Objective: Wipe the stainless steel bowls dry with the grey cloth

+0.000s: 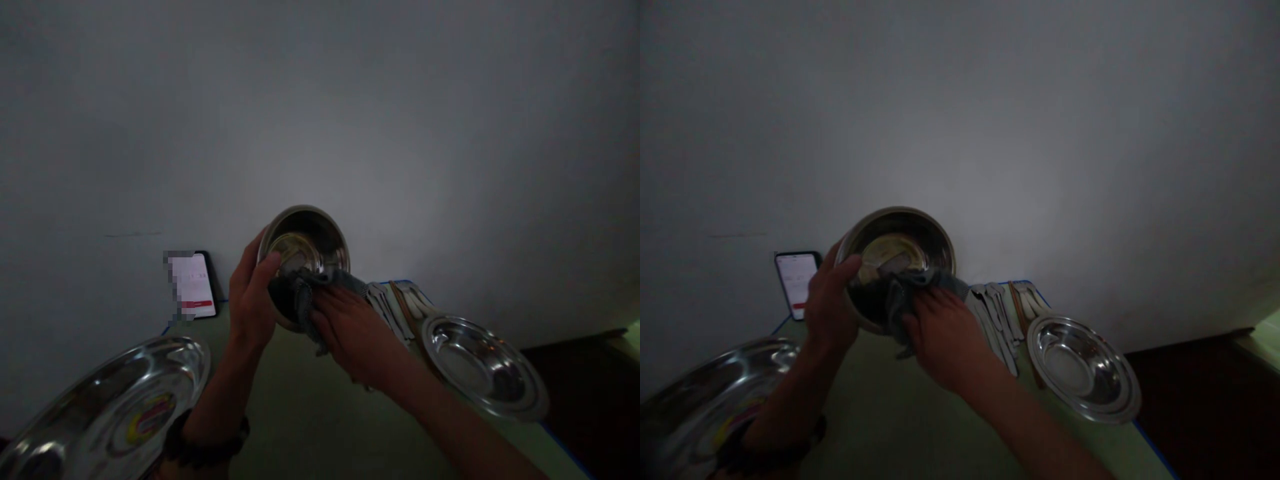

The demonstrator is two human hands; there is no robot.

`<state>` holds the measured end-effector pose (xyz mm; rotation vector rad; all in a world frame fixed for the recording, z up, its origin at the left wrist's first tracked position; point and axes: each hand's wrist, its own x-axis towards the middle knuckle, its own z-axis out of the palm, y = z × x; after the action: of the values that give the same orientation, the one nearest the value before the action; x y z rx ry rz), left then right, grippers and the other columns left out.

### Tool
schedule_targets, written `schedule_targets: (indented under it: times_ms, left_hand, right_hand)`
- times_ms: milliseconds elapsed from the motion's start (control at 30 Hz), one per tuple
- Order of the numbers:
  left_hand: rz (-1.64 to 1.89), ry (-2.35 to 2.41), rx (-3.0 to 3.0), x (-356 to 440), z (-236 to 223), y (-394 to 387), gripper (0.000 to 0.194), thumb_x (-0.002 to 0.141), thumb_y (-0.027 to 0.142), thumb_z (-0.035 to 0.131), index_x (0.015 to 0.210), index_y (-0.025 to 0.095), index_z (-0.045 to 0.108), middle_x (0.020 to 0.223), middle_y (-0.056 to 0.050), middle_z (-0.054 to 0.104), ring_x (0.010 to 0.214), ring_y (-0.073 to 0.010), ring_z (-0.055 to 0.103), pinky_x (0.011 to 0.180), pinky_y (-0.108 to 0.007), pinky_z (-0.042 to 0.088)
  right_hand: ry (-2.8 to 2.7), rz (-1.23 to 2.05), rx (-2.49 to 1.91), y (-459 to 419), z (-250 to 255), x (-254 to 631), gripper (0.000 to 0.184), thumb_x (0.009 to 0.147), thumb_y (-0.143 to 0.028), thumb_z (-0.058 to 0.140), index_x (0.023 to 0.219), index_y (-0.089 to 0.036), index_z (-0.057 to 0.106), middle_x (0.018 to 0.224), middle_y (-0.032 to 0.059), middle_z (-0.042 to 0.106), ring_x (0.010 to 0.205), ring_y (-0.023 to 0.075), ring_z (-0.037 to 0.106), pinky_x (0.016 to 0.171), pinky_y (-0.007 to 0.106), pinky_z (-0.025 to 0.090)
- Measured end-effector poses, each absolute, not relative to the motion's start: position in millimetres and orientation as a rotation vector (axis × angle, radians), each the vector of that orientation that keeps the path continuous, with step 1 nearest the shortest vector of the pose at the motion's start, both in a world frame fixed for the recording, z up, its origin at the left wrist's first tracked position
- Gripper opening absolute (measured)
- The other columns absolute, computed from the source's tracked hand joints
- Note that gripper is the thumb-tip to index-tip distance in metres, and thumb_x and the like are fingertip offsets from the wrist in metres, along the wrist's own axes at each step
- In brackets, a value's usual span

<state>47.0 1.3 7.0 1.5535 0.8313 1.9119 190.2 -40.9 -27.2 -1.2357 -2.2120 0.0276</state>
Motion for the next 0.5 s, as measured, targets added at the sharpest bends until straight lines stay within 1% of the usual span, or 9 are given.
schedule_targets:
  times_ms: [67, 133, 233, 300, 367, 433, 500]
  left_hand:
    - [1.861, 0.839, 1.556, 49.1, 10.6, -2.7, 0.037, 0.081, 0.033, 0.055, 0.115, 0.021, 0.065, 0.113, -0.002, 0.069, 0.109, -0.024, 0.06, 0.097, -0.035, 0.044]
    - [1.745, 0.826, 1.589, 52.8, 12.4, -7.0, 0.039, 0.083, 0.035, 0.054, 0.118, 0.021, 0.064, 0.119, -0.003, 0.067, 0.114, -0.0254, 0.057, 0.1, -0.036, 0.042]
    - [1.535, 0.769, 1.63, 58.9, 10.4, -11.3, 0.044, 0.085, 0.037, 0.054, 0.125, 0.02, 0.06, 0.131, -0.005, 0.061, 0.127, -0.0276, 0.047, 0.109, -0.039, 0.032]
    - [1.453, 0.734, 1.621, 62.6, 6.8, -12.0, 0.045, 0.085, 0.038, 0.055, 0.127, 0.022, 0.059, 0.135, -0.005, 0.057, 0.131, -0.0283, 0.043, 0.112, -0.041, 0.028]
    - [1.428, 0.703, 1.599, 65.8, 2.4, -11.4, 0.044, 0.086, 0.039, 0.055, 0.126, 0.022, 0.059, 0.134, -0.005, 0.058, 0.132, -0.0285, 0.042, 0.112, -0.042, 0.028]
    - [1.428, 0.689, 1.593, 68.5, -2.2, -10.1, 0.042, 0.088, 0.042, 0.051, 0.123, 0.022, 0.062, 0.13, -0.005, 0.061, 0.13, -0.0283, 0.044, 0.111, -0.042, 0.03]
    - [1.433, 0.692, 1.583, 70.3, -7.0, -8.3, 0.041, 0.089, 0.048, 0.047, 0.117, 0.024, 0.065, 0.123, -0.003, 0.065, 0.128, -0.0276, 0.047, 0.109, -0.042, 0.034]
  right_hand:
    - [-2.166, -0.111, -1.349, -33.8, -32.7, 198.6, 0.045, 0.098, -0.031, 0.031, 0.132, -0.009, 0.051, 0.139, 0.0155, 0.052, 0.136, 0.0251, 0.038, 0.114, 0.048, 0.028]
    - [-2.121, -0.229, -1.426, -27.4, -37.7, 208.7, 0.049, 0.096, -0.031, 0.033, 0.138, -0.006, 0.044, 0.146, 0.0167, 0.042, 0.14, 0.0273, 0.029, 0.115, 0.051, 0.024]
    - [-2.081, -0.343, -1.467, -20.2, -42.9, 221.2, 0.056, 0.092, -0.026, 0.038, 0.144, -0.005, 0.032, 0.153, 0.015, 0.028, 0.144, 0.0287, 0.019, 0.117, 0.053, 0.018]
    - [-2.057, -0.373, -1.455, -16.9, -44.8, 224.9, 0.059, 0.09, -0.021, 0.038, 0.147, -0.008, 0.026, 0.155, 0.013, 0.025, 0.145, 0.029, 0.013, 0.117, 0.056, 0.014]
    - [-2.035, -0.366, -1.411, -14.8, -45.2, 224.5, 0.061, 0.09, -0.018, 0.036, 0.149, -0.012, 0.022, 0.156, 0.0107, 0.023, 0.146, 0.0285, 0.007, 0.117, 0.059, 0.009]
    - [-2.03, -0.292, -1.348, -14.7, -44.1, 221.1, 0.062, 0.091, -0.019, 0.034, 0.151, -0.015, 0.015, 0.157, 0.0095, 0.02, 0.146, 0.0272, 0.0, 0.117, 0.059, 0.006]
    - [-2.042, -0.114, -1.273, -17.3, -41.6, 215.5, 0.065, 0.093, -0.022, 0.033, 0.151, -0.015, 0.006, 0.159, 0.01, 0.009, 0.146, 0.0249, -0.005, 0.118, 0.056, 0.006]
